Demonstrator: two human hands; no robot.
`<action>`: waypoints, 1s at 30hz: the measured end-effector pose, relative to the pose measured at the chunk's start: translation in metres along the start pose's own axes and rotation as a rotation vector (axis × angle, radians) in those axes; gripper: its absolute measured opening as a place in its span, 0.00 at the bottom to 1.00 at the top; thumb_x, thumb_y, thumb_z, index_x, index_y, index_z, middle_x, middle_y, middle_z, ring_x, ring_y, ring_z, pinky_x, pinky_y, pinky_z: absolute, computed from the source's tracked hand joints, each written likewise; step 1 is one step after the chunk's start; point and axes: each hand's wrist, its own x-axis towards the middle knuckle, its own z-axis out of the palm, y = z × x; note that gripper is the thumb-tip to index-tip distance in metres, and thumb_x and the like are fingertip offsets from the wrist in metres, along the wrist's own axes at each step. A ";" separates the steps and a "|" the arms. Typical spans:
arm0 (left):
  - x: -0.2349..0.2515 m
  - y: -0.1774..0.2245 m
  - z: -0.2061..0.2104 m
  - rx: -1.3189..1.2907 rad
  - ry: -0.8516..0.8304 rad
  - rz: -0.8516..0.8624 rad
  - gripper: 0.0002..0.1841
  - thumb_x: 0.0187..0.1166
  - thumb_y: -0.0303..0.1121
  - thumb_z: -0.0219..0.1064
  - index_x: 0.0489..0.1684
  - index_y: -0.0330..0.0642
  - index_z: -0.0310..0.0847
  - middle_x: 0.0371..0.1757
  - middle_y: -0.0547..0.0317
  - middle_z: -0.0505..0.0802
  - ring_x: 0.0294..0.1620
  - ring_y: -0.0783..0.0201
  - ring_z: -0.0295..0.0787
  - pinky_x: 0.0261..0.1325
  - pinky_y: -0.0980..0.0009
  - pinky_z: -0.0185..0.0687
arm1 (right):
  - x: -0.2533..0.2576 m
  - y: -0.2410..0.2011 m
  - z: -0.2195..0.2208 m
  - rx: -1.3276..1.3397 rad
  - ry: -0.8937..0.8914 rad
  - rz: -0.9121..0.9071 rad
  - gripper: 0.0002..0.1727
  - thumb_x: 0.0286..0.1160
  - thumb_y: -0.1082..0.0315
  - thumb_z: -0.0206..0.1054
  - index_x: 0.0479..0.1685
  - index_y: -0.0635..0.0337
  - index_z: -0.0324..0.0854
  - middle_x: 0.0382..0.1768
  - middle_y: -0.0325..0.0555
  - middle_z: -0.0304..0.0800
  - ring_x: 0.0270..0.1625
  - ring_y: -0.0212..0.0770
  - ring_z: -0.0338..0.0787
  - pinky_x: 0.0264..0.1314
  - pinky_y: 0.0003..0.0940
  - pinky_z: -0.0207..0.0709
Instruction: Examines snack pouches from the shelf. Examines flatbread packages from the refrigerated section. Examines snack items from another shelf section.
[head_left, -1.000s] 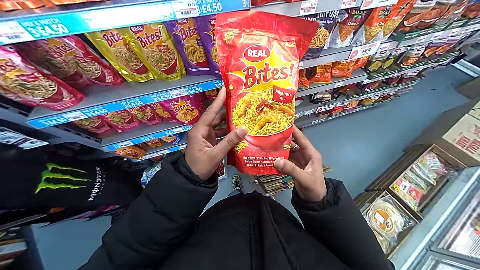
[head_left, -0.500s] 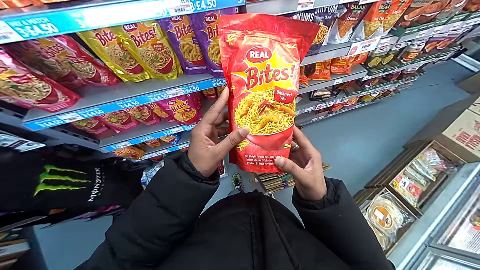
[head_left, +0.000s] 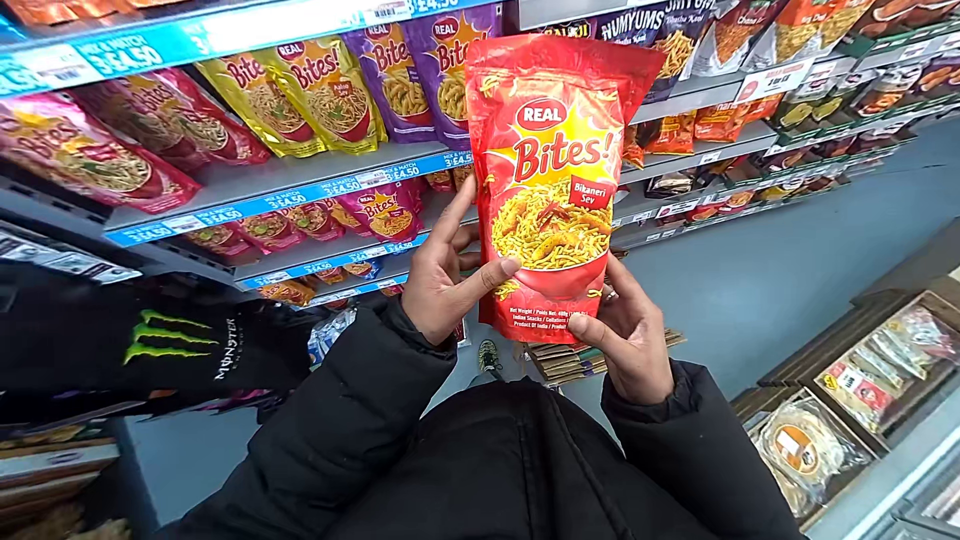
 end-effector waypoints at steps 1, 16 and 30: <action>0.000 -0.001 0.000 0.001 -0.005 -0.008 0.50 0.73 0.21 0.73 0.96 0.36 0.41 0.76 0.37 0.82 0.63 0.45 0.91 0.61 0.55 0.94 | -0.001 0.002 -0.001 -0.004 -0.001 -0.004 0.51 0.70 0.65 0.77 0.95 0.51 0.51 0.69 0.52 0.85 0.57 0.45 0.94 0.57 0.37 0.92; 0.009 -0.005 -0.005 -0.070 -0.015 -0.107 0.45 0.72 0.21 0.73 0.92 0.32 0.50 0.74 0.39 0.84 0.61 0.49 0.92 0.60 0.59 0.94 | -0.001 0.004 -0.007 -0.045 0.029 0.009 0.52 0.68 0.61 0.79 0.95 0.53 0.52 0.69 0.51 0.85 0.59 0.46 0.94 0.58 0.38 0.92; 0.021 -0.012 -0.009 0.011 -0.012 -0.163 0.34 0.69 0.26 0.77 0.77 0.29 0.71 0.63 0.44 0.91 0.59 0.55 0.94 0.61 0.62 0.93 | 0.008 0.011 -0.015 -0.073 -0.008 0.032 0.53 0.68 0.61 0.78 0.95 0.53 0.51 0.71 0.52 0.85 0.59 0.47 0.94 0.60 0.39 0.91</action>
